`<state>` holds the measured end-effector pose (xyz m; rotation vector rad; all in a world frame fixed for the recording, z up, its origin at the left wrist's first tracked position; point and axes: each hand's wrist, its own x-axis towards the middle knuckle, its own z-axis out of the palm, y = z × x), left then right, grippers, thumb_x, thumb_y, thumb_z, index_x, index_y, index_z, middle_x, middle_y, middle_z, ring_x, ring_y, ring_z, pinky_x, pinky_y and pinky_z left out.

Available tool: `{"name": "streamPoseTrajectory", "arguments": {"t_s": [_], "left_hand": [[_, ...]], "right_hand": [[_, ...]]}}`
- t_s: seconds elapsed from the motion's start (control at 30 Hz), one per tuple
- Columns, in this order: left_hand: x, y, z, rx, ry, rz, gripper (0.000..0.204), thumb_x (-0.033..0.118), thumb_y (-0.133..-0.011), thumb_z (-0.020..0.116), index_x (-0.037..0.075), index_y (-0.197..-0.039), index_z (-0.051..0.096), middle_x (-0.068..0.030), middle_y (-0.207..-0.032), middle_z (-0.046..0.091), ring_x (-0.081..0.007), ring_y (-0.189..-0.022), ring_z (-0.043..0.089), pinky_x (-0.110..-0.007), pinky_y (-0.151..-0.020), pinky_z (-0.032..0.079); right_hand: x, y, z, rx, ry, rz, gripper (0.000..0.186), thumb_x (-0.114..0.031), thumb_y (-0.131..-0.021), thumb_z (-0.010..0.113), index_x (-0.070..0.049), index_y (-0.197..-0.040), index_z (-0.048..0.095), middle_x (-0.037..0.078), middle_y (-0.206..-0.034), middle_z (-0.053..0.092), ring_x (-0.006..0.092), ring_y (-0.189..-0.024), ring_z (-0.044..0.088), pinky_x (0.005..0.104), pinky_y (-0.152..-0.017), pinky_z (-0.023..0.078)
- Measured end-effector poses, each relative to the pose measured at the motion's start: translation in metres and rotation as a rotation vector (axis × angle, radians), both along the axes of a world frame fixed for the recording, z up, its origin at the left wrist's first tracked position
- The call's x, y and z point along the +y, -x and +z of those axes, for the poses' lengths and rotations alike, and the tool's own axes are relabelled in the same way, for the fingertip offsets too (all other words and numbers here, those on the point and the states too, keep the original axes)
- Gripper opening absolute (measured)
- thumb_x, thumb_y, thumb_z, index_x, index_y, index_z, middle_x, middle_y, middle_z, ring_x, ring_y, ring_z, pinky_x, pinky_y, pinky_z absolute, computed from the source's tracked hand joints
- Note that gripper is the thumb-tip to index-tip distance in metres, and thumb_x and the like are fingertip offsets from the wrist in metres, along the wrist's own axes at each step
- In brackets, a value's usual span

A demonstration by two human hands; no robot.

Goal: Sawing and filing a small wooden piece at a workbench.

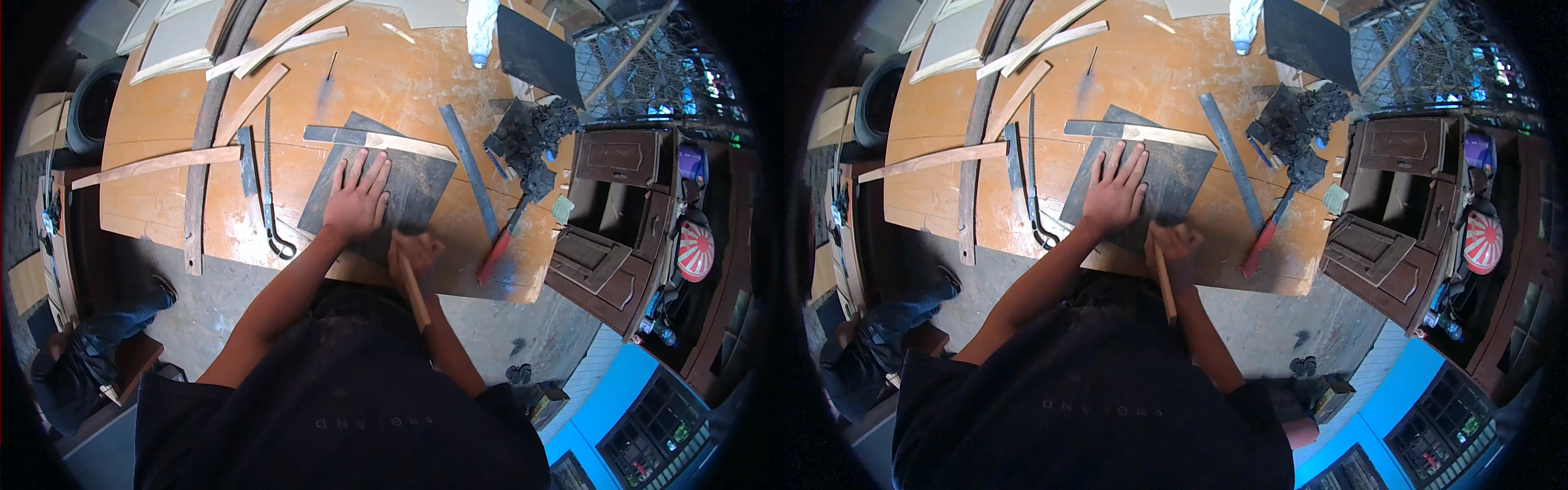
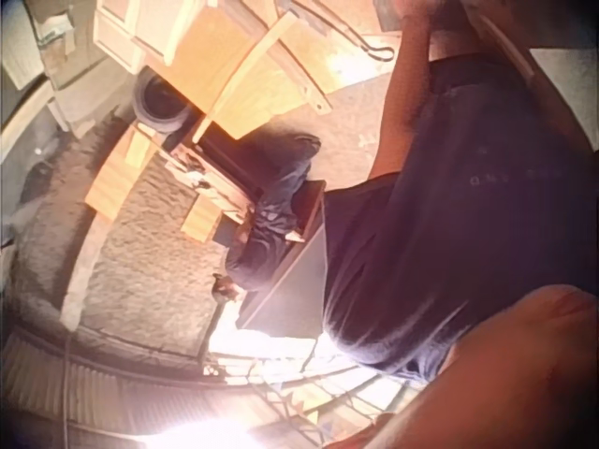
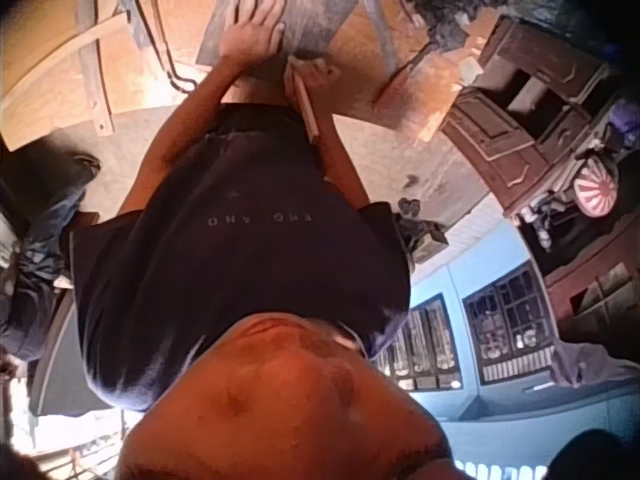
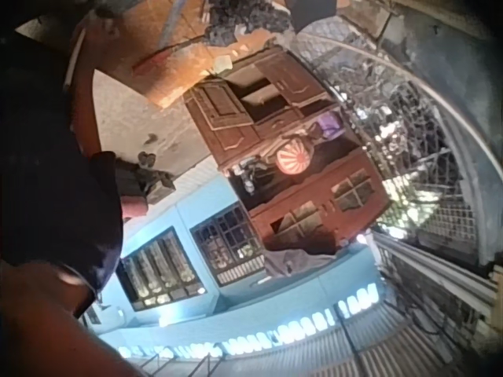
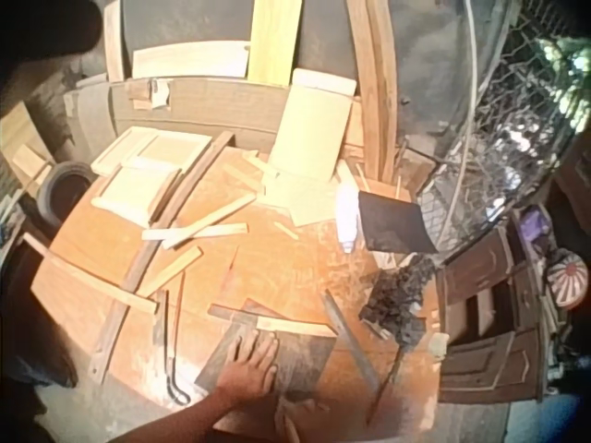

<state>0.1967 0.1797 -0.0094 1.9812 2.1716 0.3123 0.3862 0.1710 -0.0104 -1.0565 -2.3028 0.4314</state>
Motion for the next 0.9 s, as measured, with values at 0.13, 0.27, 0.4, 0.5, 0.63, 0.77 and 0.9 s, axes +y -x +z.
{"name": "streamPoseTrajectory", "arguments": {"t_s": [0.13,0.27,0.4,0.5,0.63,0.77,0.9], "left_hand": [[0.005,-0.007,-0.003,-0.011,-0.01,-0.018,0.058,0.035,-0.1,0.043,0.011,-0.153,0.036,-0.0045,-0.163,0.027,-0.0307,-0.152,0.019,-0.055,-0.122,0.012],[0.008,-0.003,-0.007,-0.013,-0.034,-0.013,0.058,0.035,-0.1,0.043,0.011,-0.153,0.036,-0.0044,-0.163,0.027,-0.031,-0.152,0.018,-0.056,-0.122,0.012],[-0.002,-0.002,-0.003,-0.012,-0.002,0.005,0.058,0.035,-0.1,0.043,0.011,-0.153,0.036,-0.0045,-0.163,0.026,-0.0309,-0.152,0.018,-0.056,-0.121,0.012],[0.002,0.0,-0.004,-0.002,-0.008,-0.009,0.058,0.035,-0.1,0.042,0.011,-0.153,0.036,-0.0046,-0.164,0.026,-0.0306,-0.152,0.019,-0.056,-0.121,0.013],[0.003,-0.007,0.002,-0.022,-0.005,-0.015,0.059,0.035,-0.1,0.043,0.01,-0.153,0.036,-0.0045,-0.163,0.026,-0.0307,-0.151,0.019,-0.056,-0.121,0.013],[0.0,-0.002,-0.001,-0.017,0.005,-0.008,0.059,0.034,-0.099,0.044,0.01,-0.153,0.036,-0.0044,-0.163,0.027,-0.0307,-0.151,0.02,-0.055,-0.121,0.014],[0.003,-0.004,0.002,-0.025,-0.039,-0.009,0.059,0.034,-0.099,0.044,0.01,-0.153,0.036,-0.0045,-0.163,0.028,-0.0307,-0.151,0.02,-0.055,-0.121,0.013]], "right_hand": [[0.086,0.038,-0.002,0.021,-0.089,-0.068,0.019,-0.014,-0.086,0.066,-0.009,-0.104,0.068,0.005,-0.086,0.065,0.0241,-0.086,0.06,0.0423,-0.08,0.038],[0.031,0.013,-0.027,-0.054,-0.309,-0.061,0.021,-0.014,-0.082,0.069,-0.009,-0.102,0.07,0.003,-0.083,0.063,0.0212,-0.084,0.058,0.043,-0.077,0.036],[-0.019,-0.004,-0.005,0.015,0.097,0.019,0.023,-0.015,-0.082,0.069,-0.009,-0.104,0.071,0.003,-0.082,0.063,0.0218,-0.083,0.058,0.0428,-0.081,0.035],[0.028,0.01,-0.007,0.087,-0.097,-0.006,0.017,-0.015,-0.083,0.068,-0.011,-0.099,0.07,0.004,-0.08,0.063,0.0229,-0.083,0.059,0.0424,-0.081,0.036],[0.086,0.038,0.0,-0.036,-0.08,-0.071,0.009,-0.014,-0.085,0.065,-0.01,-0.093,0.067,0.008,-0.085,0.065,0.0274,-0.086,0.059,0.0435,-0.08,0.039],[-0.004,0.005,-0.02,-0.058,-0.021,-0.022,0.024,-0.012,-0.084,0.068,-0.01,-0.108,0.069,0.006,-0.092,0.067,0.0244,-0.087,0.059,0.0446,-0.083,0.037],[-0.034,-0.02,0.013,-0.015,0.202,0.025,0.019,-0.011,-0.089,0.067,-0.007,-0.108,0.068,0.006,-0.093,0.067,0.0197,-0.085,0.059,0.0394,-0.083,0.041]]}}
